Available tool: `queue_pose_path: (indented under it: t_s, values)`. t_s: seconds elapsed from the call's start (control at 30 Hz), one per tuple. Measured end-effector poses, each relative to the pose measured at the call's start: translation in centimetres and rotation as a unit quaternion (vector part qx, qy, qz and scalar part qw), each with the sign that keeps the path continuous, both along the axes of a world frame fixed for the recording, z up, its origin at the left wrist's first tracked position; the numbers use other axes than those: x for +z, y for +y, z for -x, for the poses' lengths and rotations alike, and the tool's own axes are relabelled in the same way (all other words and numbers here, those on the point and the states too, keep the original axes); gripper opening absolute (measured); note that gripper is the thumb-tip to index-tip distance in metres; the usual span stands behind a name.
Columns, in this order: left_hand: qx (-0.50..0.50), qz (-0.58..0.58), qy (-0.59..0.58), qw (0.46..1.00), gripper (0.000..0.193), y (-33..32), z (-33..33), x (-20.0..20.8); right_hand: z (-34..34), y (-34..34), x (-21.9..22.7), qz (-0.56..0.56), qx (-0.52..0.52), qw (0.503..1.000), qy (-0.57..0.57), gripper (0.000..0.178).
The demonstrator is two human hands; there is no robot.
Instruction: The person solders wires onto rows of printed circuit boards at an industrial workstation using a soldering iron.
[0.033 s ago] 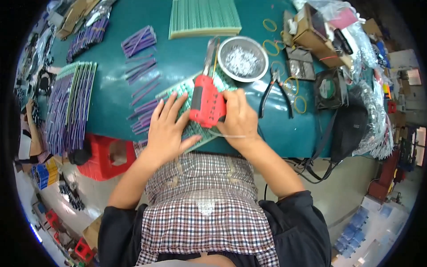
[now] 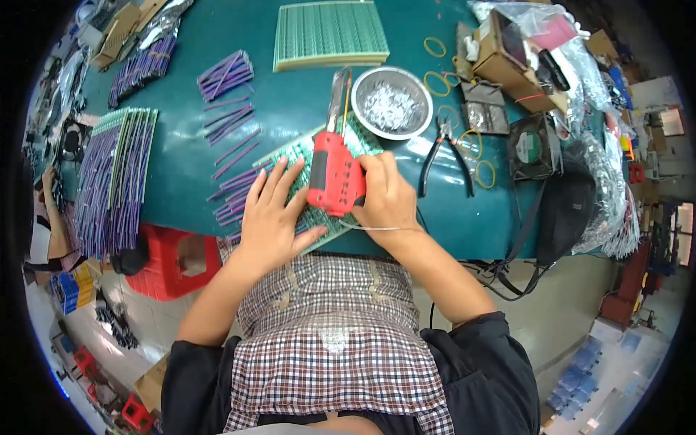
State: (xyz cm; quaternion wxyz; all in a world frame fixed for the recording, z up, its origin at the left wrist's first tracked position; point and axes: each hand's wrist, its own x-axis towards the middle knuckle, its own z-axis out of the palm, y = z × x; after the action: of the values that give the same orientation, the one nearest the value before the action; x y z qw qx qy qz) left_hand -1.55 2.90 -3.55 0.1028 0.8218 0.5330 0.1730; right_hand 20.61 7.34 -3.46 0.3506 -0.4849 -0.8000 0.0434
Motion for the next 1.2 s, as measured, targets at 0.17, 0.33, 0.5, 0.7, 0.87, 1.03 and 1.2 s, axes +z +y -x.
queue_pose_path:
  t_s: [0.17,0.33,0.5,0.7,0.87,1.03,1.2]
  values:
    - [0.000,-0.011,-0.004,1.000,0.076,-0.6,-0.2,0.4,-0.4,-0.8,1.0,0.016,-0.014,1.000,0.018,0.066]
    - [0.007,0.016,-0.004,1.000,0.076,-1.6,0.9,0.5,-0.5,-0.4,1.2,-0.002,-0.016,1.000,0.020,0.063]
    - [0.016,0.032,0.007,0.999,0.077,-2.4,2.1,1.3,-0.1,0.2,1.0,0.017,-0.004,1.000,0.002,0.059]
    - [0.015,0.030,-0.051,0.998,0.058,-1.1,2.9,2.9,-1.4,0.3,1.5,0.021,-0.026,0.999,-0.008,0.061]
    - [0.160,-0.080,-0.077,0.981,0.011,4.6,6.4,2.0,-4.2,-2.0,4.5,0.093,-0.025,0.986,0.139,0.040]
    - [0.180,0.020,-0.097,0.979,0.011,6.7,7.5,1.1,-5.0,-6.6,8.3,0.279,-0.033,0.931,0.232,0.045]
    - [0.120,-0.070,-0.047,0.989,0.012,8.0,7.6,-0.5,-4.8,-8.6,8.4,0.326,-0.012,0.917,0.230,0.039]
